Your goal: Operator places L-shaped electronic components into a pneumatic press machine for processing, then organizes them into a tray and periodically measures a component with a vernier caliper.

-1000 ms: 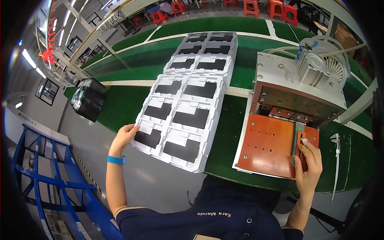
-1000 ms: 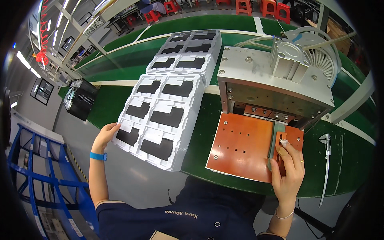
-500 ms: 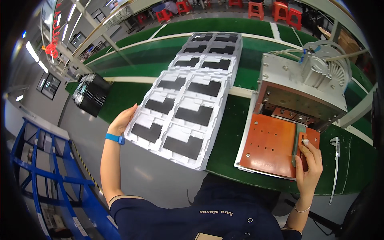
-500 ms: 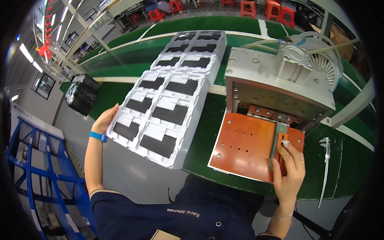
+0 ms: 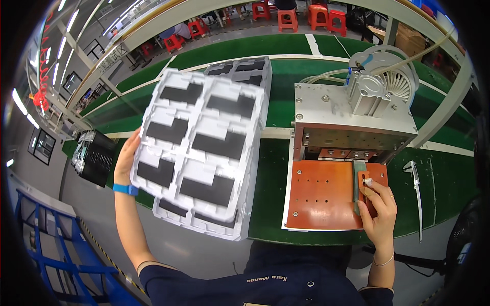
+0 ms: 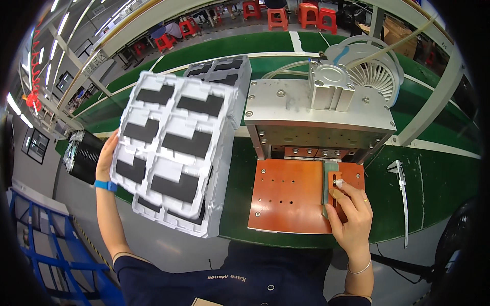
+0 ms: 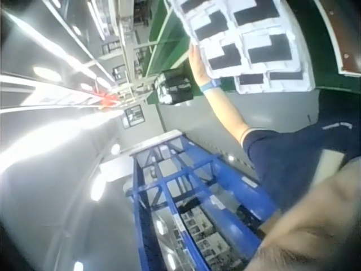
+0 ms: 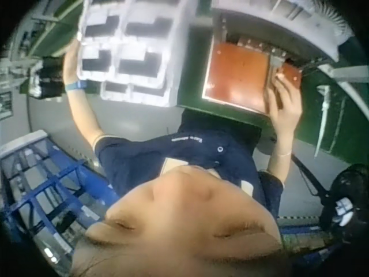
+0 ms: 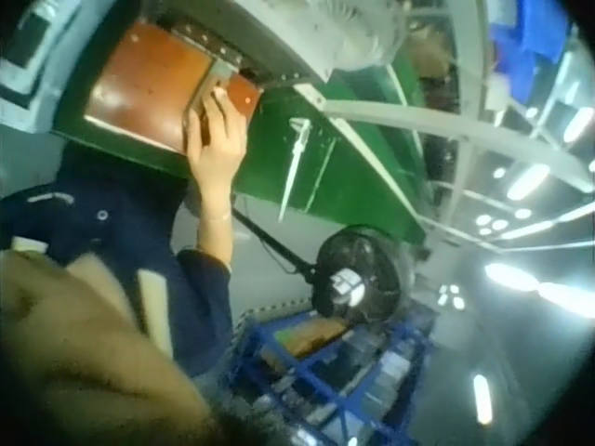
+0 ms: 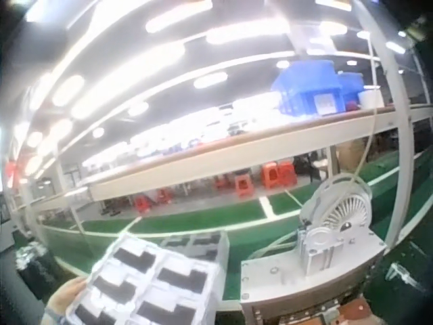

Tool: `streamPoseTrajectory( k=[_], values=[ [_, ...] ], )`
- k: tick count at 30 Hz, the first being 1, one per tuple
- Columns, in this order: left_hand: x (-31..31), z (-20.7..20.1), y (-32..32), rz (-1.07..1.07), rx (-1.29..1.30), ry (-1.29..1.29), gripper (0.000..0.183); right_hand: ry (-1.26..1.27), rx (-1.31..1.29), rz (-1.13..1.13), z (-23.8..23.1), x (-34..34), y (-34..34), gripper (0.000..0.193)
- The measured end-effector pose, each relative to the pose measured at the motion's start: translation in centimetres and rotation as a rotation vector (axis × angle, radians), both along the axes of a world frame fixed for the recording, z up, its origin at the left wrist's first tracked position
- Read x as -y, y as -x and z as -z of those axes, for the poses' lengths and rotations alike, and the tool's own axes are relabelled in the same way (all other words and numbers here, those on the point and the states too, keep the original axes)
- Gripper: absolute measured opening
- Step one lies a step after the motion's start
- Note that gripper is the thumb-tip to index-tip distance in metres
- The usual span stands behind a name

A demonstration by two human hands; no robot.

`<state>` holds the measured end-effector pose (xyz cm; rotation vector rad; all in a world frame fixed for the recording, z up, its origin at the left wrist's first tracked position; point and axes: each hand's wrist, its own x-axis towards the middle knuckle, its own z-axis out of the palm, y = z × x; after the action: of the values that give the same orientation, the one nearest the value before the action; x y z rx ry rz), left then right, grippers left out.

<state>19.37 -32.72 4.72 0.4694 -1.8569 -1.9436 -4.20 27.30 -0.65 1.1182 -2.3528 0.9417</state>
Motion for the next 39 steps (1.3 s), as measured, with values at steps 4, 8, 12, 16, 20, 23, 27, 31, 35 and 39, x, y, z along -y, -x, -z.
streamPoseTrajectory(
  k=[4,8,12,16,20,23,27,31,35,39],
  values=[
    [3.0,-1.5,7.6,0.069,-0.057,0.014,0.047,0.001,0.015,0.026,-0.3,0.1,-0.1,0.028],
    [6.5,-0.3,14.8,0.003,-0.076,-0.082,0.042,0.005,-0.003,0.043,-0.3,0.4,0.0,0.031],
    [12.0,3.7,20.3,-0.045,0.011,-0.072,0.045,-0.021,-0.015,0.046,-0.5,0.8,0.3,0.034],
    [18.4,8.7,23.3,-0.063,0.019,0.140,0.048,-0.025,-0.005,0.044,-0.5,0.5,0.3,0.034],
    [17.0,9.7,25.7,-0.222,0.322,0.489,0.053,-0.056,0.003,0.082,-0.3,0.2,0.2,0.036],
    [11.8,9.0,26.4,-0.390,0.592,0.906,0.065,-0.076,0.024,0.096,-0.2,0.1,0.1,0.037],
    [13.8,13.1,24.5,-0.426,0.522,1.146,0.081,-0.083,0.024,0.061,-0.2,0.4,0.0,0.037],
    [9.2,11.4,27.4,-0.457,0.659,1.092,0.066,-0.071,-0.011,0.083,-0.1,0.5,-0.2,0.038],
    [9.9,11.8,27.9,-0.643,0.596,1.095,0.046,-0.054,-0.036,0.071,0.1,0.7,-0.3,0.035],
    [8.5,12.8,29.2,-0.788,0.685,1.129,0.037,-0.016,-0.066,0.086,0.2,0.6,-0.3,0.036]
  ],
)
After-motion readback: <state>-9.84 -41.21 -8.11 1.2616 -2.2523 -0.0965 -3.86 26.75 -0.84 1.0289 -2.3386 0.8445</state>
